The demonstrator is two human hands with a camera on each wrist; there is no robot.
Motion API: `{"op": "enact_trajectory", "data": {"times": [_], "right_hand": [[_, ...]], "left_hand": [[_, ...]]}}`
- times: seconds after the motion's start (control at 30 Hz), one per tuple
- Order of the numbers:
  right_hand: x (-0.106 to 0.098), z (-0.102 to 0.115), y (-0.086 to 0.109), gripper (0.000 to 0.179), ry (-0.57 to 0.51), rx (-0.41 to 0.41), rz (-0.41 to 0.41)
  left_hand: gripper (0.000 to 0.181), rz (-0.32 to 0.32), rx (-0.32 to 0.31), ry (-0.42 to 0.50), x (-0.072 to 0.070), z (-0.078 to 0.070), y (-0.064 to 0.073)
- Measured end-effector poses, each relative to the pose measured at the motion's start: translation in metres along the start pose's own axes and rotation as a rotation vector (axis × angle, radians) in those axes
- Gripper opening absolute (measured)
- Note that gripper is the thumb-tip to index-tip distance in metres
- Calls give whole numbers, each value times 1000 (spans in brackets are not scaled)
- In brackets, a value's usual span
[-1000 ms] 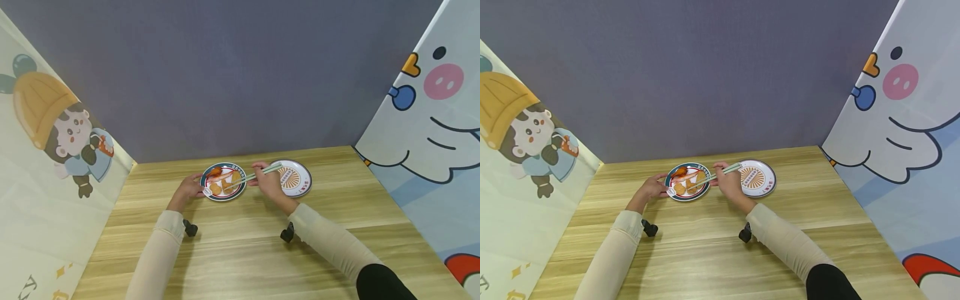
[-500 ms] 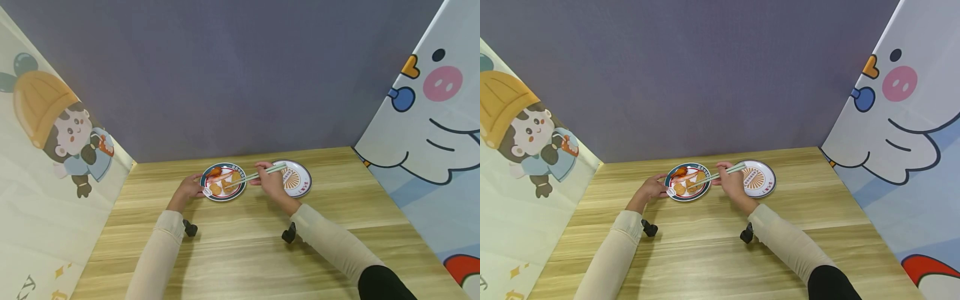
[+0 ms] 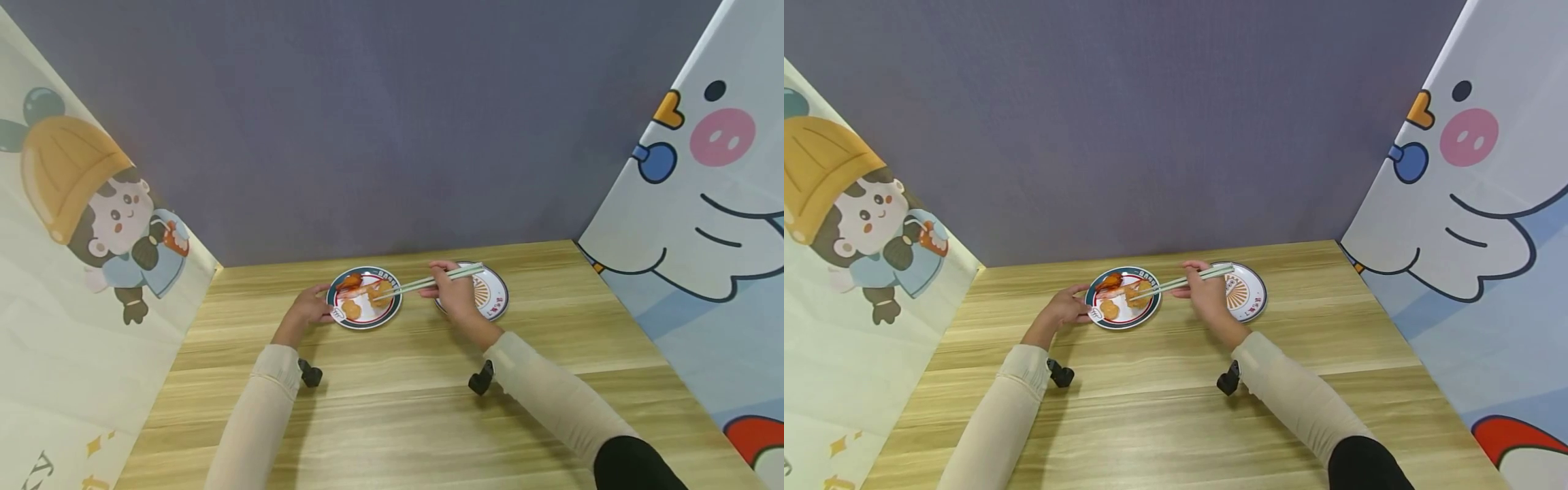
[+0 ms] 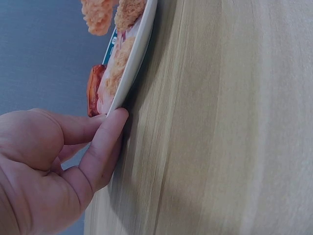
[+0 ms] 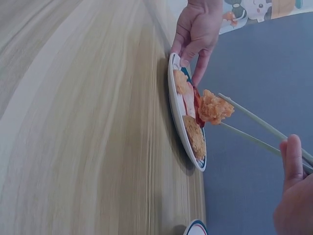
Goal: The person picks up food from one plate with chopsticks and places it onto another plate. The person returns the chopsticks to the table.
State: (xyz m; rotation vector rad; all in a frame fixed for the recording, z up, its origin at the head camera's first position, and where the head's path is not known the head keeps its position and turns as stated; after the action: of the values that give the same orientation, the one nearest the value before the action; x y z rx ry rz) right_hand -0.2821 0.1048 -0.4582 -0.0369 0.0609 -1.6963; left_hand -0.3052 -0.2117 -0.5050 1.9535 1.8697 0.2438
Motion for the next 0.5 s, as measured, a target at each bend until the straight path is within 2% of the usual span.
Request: {"op": "enact_trajectory", "data": {"times": [0.3,0.5], "right_hand": [[-19,-2,-5,26,-38,14,3],[-36,1,-6,25,-6,52,3]], "left_hand": [[71,-6,3,-14,0,0,-1],[70,-7,-1,-19,0,0,1]]}}
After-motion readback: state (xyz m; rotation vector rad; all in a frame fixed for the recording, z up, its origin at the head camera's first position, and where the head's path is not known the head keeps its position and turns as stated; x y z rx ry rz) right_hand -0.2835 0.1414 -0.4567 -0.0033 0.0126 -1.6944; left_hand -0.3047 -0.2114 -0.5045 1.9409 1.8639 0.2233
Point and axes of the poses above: each hand's wrist, its own y-axis away from the middle knuckle, its own x-axis out of the palm, z = x × y, the point moved 2 cm from there along -y, towards the middle knuckle, and after that the axes turned 7 degrees about y, right-handed, at the moved point
